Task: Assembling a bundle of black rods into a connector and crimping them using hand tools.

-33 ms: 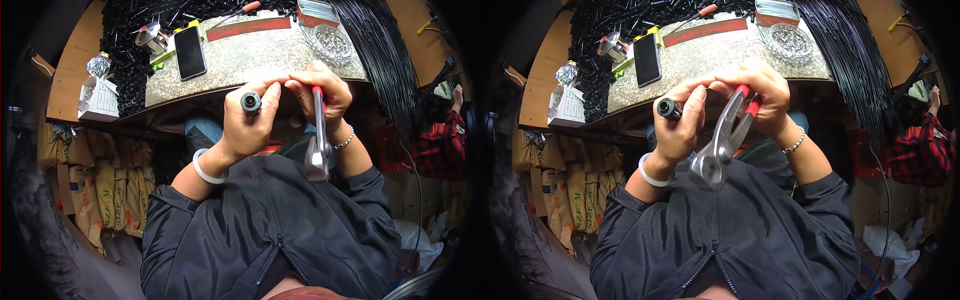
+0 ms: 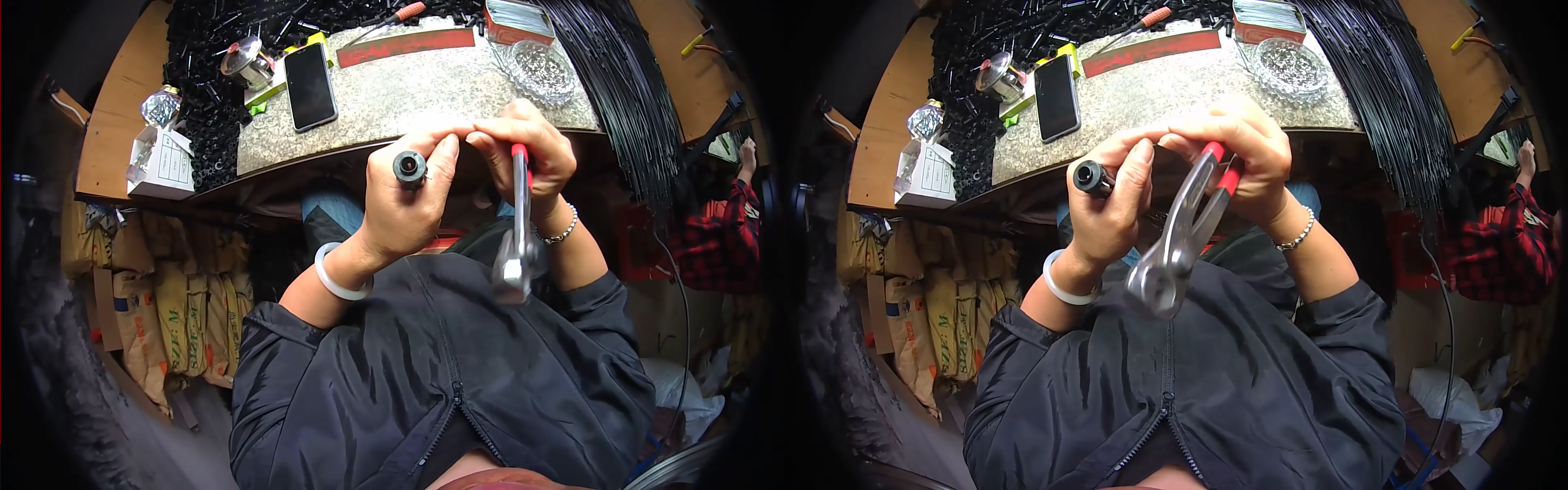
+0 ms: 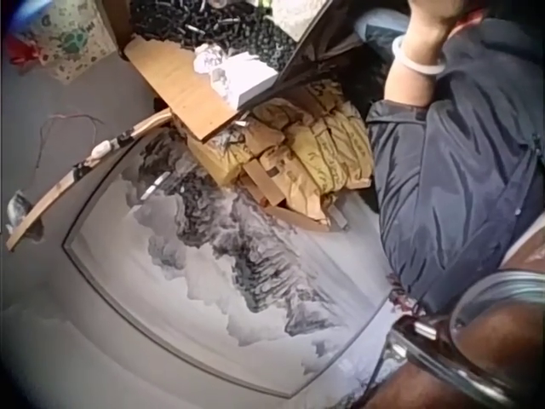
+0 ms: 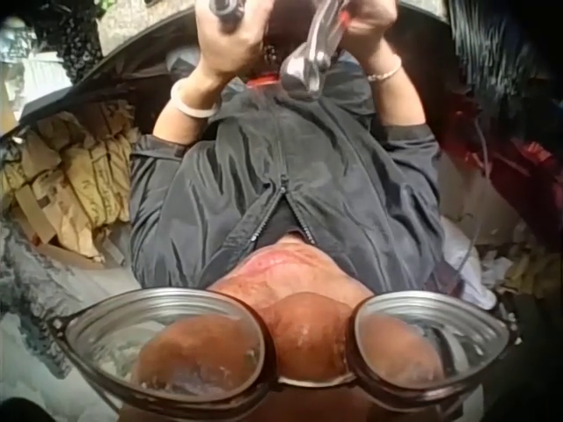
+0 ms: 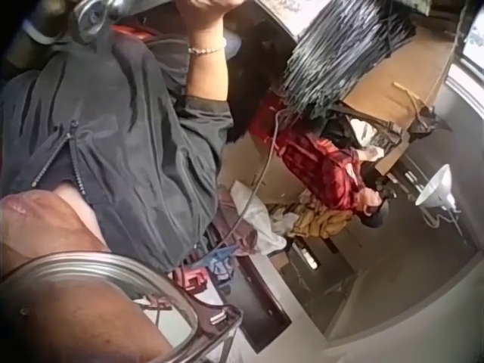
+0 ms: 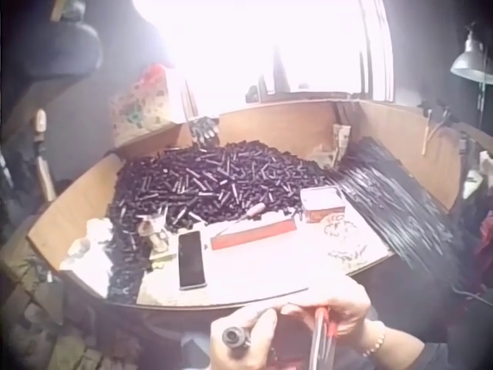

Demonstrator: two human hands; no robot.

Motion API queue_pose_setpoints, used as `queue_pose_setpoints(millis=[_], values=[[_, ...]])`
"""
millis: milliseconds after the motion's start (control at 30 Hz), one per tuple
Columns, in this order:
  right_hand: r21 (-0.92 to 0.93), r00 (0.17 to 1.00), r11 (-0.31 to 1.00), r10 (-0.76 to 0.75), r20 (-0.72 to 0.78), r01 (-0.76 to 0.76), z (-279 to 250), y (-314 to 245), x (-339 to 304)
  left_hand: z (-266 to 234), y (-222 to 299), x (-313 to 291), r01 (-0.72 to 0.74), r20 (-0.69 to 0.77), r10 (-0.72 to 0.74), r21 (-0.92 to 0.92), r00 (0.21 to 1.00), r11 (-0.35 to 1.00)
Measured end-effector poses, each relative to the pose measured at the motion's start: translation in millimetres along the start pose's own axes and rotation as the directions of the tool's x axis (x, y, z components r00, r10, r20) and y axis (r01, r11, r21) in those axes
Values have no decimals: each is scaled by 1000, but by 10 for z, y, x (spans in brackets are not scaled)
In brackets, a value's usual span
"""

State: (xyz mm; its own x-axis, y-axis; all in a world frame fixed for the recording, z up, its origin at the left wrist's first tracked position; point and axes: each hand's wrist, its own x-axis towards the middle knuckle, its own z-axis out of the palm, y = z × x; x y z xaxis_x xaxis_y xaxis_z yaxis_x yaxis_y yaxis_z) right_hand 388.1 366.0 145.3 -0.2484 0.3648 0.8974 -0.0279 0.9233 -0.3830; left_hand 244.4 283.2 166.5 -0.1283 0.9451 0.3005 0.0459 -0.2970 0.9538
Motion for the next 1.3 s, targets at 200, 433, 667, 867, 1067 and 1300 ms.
queue_pose_setpoints(millis=[200,433,667,867,1067,1300], values=[[-68,984,984,-158,83,163,28,-192,124,44,-129,82,-142,38,141,17,989,990],[-75,984,982,-173,35,175,179,-224,121,67,-141,79,-171,-9,172,7,985,985],[-51,978,977,-207,34,209,235,-229,147,-1,-119,74,-196,59,191,76,980,978],[-64,980,978,-198,13,199,269,-216,143,-23,-122,83,-206,67,201,78,977,976],[69,987,994,-97,127,89,207,-198,245,-5,-169,115,-300,-8,300,22,954,954],[106,739,784,517,432,-611,62,-398,550,-29,-205,180,-318,8,318,8,948,948]])
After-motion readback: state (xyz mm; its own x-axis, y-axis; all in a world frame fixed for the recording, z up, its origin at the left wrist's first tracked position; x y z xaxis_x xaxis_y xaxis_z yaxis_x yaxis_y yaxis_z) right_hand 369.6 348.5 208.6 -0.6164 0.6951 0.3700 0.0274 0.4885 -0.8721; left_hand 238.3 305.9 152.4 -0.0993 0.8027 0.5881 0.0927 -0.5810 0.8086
